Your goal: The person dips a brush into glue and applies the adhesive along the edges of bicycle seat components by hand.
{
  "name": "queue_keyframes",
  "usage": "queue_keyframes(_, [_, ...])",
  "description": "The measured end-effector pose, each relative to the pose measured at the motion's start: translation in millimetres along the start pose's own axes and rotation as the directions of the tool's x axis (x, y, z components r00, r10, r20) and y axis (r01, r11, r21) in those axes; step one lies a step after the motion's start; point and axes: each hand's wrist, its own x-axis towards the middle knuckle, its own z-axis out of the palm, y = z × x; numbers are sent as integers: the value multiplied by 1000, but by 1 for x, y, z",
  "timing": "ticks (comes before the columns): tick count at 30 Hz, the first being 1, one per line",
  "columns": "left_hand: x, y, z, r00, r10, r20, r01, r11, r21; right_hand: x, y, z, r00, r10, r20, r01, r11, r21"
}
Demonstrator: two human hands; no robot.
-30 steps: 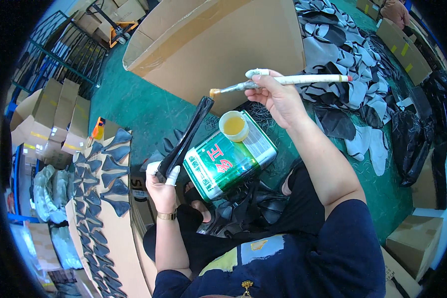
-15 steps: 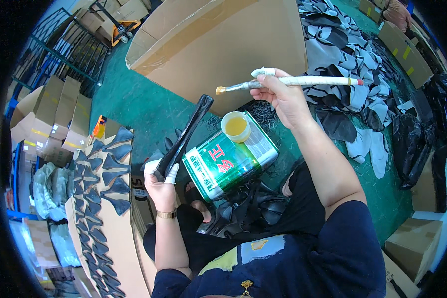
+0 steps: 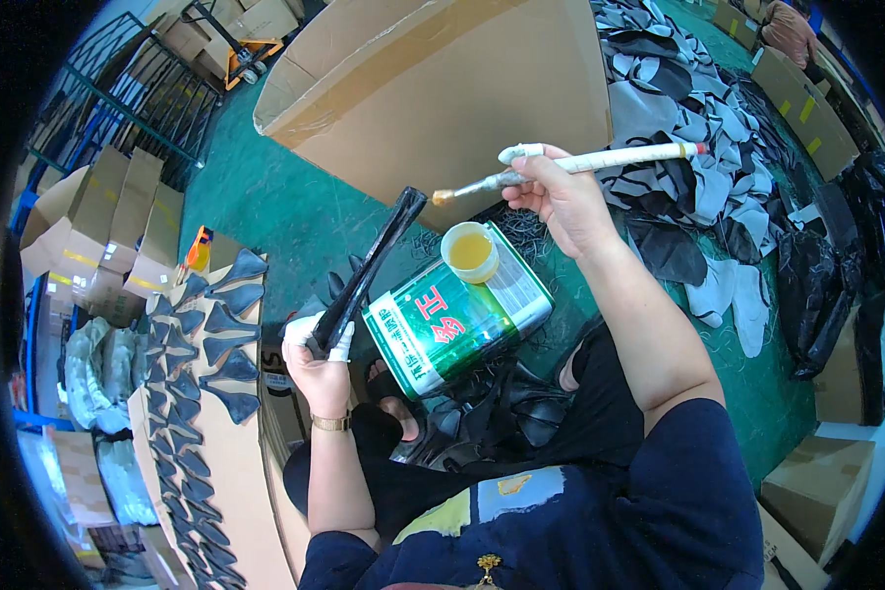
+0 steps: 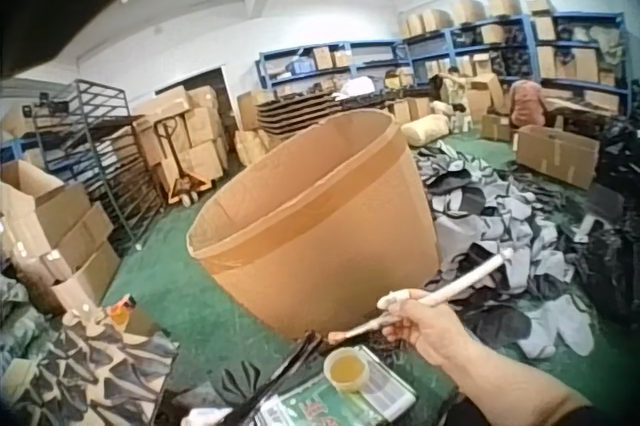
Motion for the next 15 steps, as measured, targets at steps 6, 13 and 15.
queue_keyframes(6, [1,4,2,1000,27,3,-27,1000,9,-5,5,13,999,6,-33,-4,997,71])
queue_keyframes(13, [-5,2,14,975,-219,-17,215,966,-145,-12,32,29,998,42,43,-46,993,107])
queue_keyframes(15, [-4,6,12,931,-356,77,356,844,-400,-17,38,35,989,106,106,-108,994,15])
